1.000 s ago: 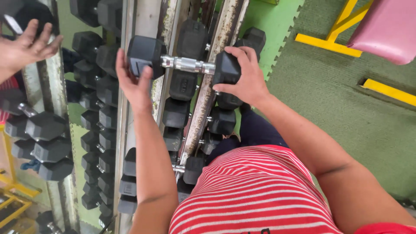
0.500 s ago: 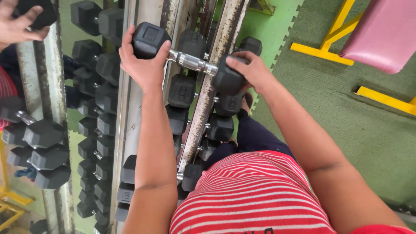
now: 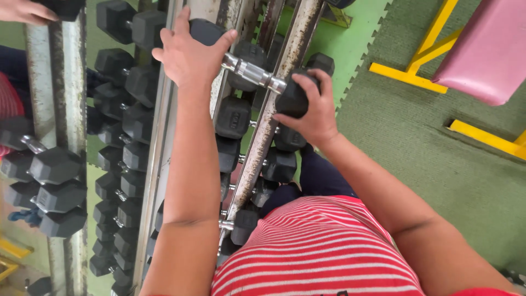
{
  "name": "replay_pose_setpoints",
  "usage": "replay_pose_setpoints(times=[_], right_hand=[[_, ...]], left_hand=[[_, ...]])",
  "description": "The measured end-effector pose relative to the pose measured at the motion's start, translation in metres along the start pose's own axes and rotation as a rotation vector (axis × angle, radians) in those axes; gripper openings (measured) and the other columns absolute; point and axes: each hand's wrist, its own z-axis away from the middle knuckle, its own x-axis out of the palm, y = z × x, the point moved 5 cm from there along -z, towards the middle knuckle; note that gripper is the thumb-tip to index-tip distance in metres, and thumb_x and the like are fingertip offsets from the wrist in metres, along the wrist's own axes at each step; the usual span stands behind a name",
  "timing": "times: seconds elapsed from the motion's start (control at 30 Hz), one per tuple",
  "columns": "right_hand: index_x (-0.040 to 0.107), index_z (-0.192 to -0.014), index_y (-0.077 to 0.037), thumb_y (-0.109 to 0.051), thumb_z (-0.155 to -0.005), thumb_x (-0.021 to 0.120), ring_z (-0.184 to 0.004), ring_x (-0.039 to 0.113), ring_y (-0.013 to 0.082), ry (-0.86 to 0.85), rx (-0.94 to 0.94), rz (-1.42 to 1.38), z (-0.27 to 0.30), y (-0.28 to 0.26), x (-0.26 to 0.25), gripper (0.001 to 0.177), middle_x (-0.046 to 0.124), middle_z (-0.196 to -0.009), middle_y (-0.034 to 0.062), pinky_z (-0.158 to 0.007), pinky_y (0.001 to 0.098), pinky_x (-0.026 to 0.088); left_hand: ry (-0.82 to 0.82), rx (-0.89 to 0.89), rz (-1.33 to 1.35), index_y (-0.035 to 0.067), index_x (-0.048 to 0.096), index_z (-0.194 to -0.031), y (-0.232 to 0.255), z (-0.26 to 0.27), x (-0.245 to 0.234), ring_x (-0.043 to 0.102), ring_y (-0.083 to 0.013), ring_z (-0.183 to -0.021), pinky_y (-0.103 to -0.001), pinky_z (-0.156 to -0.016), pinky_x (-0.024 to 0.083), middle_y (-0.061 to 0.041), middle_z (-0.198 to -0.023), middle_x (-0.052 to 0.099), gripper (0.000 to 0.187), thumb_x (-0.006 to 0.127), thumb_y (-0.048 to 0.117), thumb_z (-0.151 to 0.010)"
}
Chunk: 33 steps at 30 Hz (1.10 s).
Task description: Cleaning and organizing dumbbells on a weight rack.
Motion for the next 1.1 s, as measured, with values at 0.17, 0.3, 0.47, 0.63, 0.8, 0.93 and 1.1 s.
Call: replay_pose_setpoints(times=[0.17,0.3,0.47,0.63,0.8,0.93,1.1], right_hand=[[0.047,-0.145,-0.015,-0.029,-0.067,0.1,-0.134,0.056,0.0384,-0.162,0.171,-0.158,-0.043,0.027,-0.017,0.096,0.048,-0.145,0.0201,-0.116,0.0442,0.049],[0.034,-0.148,-0.015,-0.03,-0.067,0.096,-0.127,0.06,0.0362,-0.349,0.505,-0.344,-0.066,0.054,-0.016,0.103,0.053,-0.14,0.0199,-0.105,0.0485,0.049],[0.027,-0.145,-0.016,-0.037,-0.067,0.087,-0.116,0.064,0.0381,-0.24,0.82,-0.56,-0.064,0.072,-0.014,0.101,0.049,-0.135,0.0208,-0.079,0.0575,0.063],[0.031,-0.151,-0.008,-0.045,-0.082,0.086,-0.126,0.057,0.0421,0.135,0.339,-0.324,-0.022,0.045,-0.014,0.096,0.043,-0.145,0.0238,-0.093,0.0589,0.053],[0.029,-0.152,-0.008,-0.036,-0.077,0.097,-0.134,0.05,0.0445,0.176,0.018,0.039,-0.024,0.017,-0.013,0.105,0.041,-0.147,0.028,-0.111,0.0512,0.049],[0.029,-0.149,-0.009,-0.034,-0.077,0.1,-0.119,0.065,0.0405,0.031,0.189,0.0,-0.039,0.036,-0.026,0.104,0.057,-0.132,0.0258,-0.103,0.0482,0.055],[0.021,-0.146,-0.011,-0.047,-0.073,0.088,-0.082,0.072,0.0324,-0.138,0.626,-0.341,-0.083,0.063,-0.033,0.105,0.062,-0.114,0.0223,-0.063,0.0412,0.059]], left_hand=[[0.032,0.37,0.473,0.027,0.042,-0.162,-0.041,0.015,0.002,0.059,-0.0307,-0.123,-0.046,-0.105,0.052,-0.008,-0.131,0.062,0.107,0.107,0.045,-0.079],[-0.107,0.366,0.85,0.02,0.04,-0.16,-0.045,0.023,0.023,0.053,-0.028,-0.132,-0.041,-0.111,0.05,-0.008,-0.148,0.056,0.109,0.105,0.018,-0.073],[-0.132,0.296,1.304,0.011,0.045,-0.159,-0.027,0.005,0.051,0.061,-0.0246,-0.138,-0.042,-0.12,0.055,-0.008,-0.153,0.057,0.096,0.102,0.011,-0.082],[0.128,0.039,0.507,0.021,0.063,-0.141,-0.003,-0.023,0.037,0.066,-0.0297,-0.119,-0.046,-0.101,0.055,-0.008,-0.128,0.066,0.085,0.1,0.052,-0.071],[0.05,-0.089,0.274,0.026,0.059,-0.139,0.024,-0.027,0.019,0.053,-0.0404,-0.12,-0.051,-0.089,0.052,-0.007,-0.129,0.063,0.088,0.091,0.063,-0.066],[0.073,0.037,0.315,0.023,0.045,-0.152,0.005,-0.021,0.03,0.049,-0.0377,-0.123,-0.048,-0.099,0.05,-0.004,-0.143,0.062,0.104,0.094,0.064,-0.07],[-0.007,0.287,0.639,0.02,0.042,-0.158,-0.008,-0.002,0.028,0.044,-0.0352,-0.13,-0.044,-0.113,0.043,-0.007,-0.151,0.061,0.105,0.104,0.023,-0.073]])
